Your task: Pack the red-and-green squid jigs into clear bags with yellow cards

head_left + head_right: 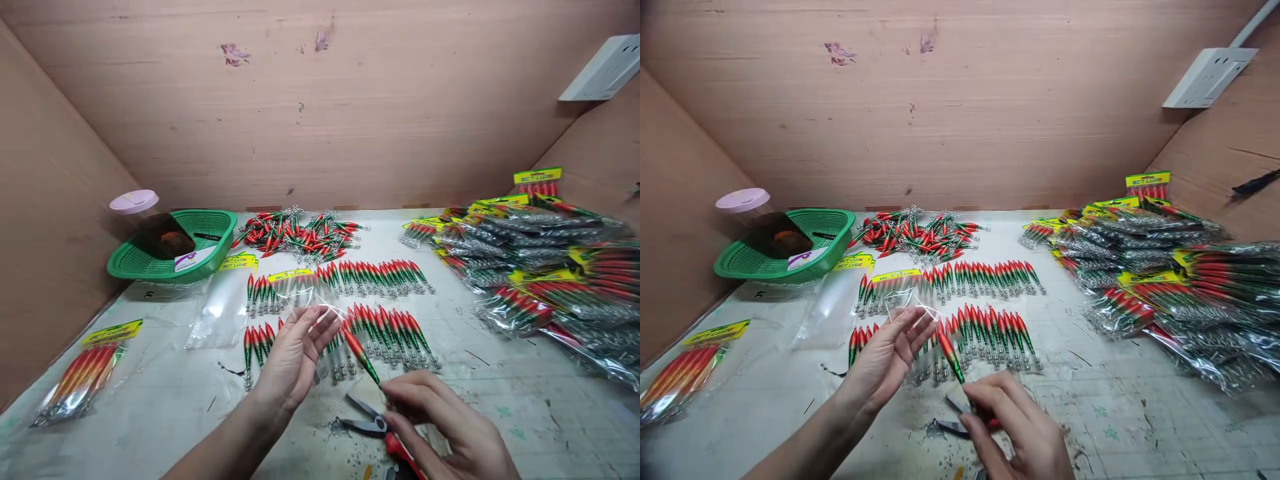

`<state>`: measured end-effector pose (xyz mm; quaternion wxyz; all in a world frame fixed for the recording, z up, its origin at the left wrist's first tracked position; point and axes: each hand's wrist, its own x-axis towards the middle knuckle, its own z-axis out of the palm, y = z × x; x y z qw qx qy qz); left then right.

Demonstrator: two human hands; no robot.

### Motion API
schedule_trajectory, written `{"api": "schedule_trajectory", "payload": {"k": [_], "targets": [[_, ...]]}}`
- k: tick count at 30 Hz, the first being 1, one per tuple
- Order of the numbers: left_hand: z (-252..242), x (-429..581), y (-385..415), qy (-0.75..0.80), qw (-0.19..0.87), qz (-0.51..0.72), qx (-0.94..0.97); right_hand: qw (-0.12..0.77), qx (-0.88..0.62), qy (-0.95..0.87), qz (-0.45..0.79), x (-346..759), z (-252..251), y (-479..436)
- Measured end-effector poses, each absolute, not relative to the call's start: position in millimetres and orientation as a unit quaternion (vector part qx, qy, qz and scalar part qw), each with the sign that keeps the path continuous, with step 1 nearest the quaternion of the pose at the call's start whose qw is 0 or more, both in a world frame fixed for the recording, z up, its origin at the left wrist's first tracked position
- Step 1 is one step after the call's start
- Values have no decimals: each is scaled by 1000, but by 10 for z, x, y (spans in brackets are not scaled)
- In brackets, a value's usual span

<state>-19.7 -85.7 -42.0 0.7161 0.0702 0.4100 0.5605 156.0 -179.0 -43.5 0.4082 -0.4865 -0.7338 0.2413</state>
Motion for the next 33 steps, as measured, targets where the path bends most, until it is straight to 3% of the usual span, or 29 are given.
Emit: {"api": "schedule_trajectory", "payload": {"k": [4,11,16,33], "targets": [[-481,-189,-970,393,759,504,126,457,-487,-728,155,1417,-568,-1720],[-374,-249,-1072,360,823,408,167,440,-426,-790,9,1253,-648,-1654],[-365,-246,-1089,360,831,384,181,482,-412,-771,-52,1171,-689,-1626],[-566,-255,-1108,337,837,417,112,476,-420,-772,34,1105,-692,-1604]]}}
